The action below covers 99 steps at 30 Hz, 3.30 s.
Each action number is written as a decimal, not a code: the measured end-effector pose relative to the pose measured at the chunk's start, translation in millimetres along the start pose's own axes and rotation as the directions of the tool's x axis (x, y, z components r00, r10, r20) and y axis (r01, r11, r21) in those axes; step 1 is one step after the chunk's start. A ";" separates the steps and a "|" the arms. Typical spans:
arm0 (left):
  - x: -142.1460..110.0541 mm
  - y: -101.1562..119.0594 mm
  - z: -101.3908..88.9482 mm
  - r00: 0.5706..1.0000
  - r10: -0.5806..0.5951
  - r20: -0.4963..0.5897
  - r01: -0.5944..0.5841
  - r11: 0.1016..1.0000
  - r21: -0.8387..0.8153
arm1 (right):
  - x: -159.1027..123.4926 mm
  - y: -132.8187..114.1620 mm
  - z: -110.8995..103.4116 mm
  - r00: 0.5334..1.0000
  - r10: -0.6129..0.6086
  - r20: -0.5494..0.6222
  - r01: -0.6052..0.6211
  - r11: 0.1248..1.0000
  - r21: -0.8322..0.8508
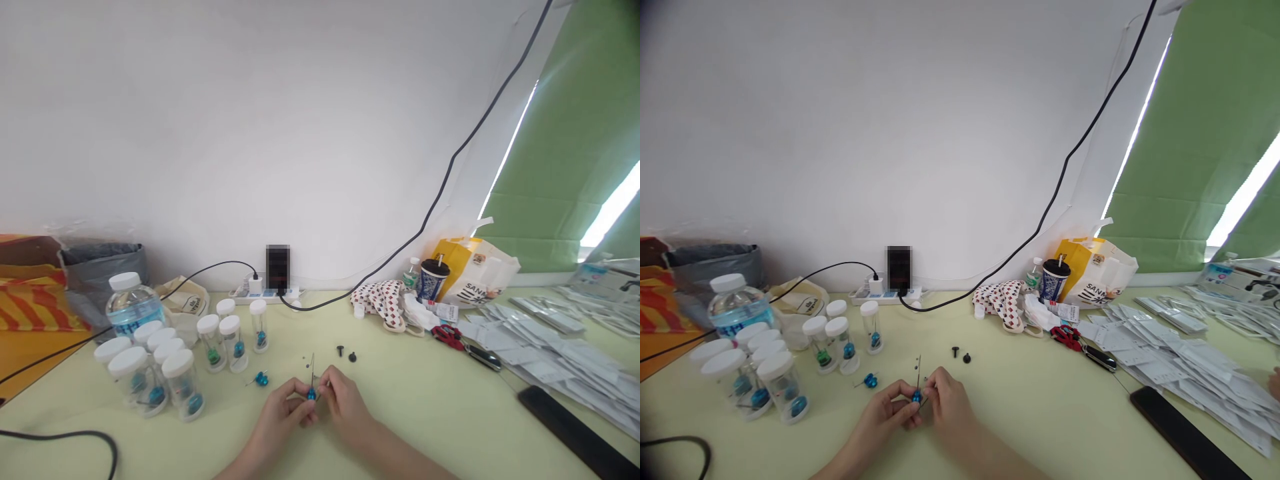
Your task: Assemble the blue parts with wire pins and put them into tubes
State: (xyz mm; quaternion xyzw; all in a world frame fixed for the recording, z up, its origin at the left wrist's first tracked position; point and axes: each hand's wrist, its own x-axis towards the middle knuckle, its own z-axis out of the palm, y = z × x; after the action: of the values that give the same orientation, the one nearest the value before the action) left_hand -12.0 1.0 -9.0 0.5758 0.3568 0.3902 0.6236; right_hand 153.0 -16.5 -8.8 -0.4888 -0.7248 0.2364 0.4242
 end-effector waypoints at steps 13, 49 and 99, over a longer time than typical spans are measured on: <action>-1.3 4.8 2.3 1.000 -0.028 -0.008 0.028 1.000 0.003 | 2.3 -3.6 -0.5 0.994 -0.090 -0.059 0.087 0.995 -0.058; -2.4 7.2 3.4 1.000 0.026 0.003 -0.026 0.999 0.024 | 1.3 -0.4 1.3 0.994 -0.074 0.079 0.080 0.994 -0.080; -1.5 6.3 0.4 0.991 0.122 -0.057 -0.109 0.974 0.199 | 2.2 1.6 -2.2 0.982 -0.127 -0.137 0.137 0.988 0.066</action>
State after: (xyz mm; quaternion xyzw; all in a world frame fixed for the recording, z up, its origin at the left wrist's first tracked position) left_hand -12.8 -0.3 -2.7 0.6403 0.3804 0.4084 0.5278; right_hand 155.4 -14.0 -7.9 -0.4378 -0.7165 0.2017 0.5042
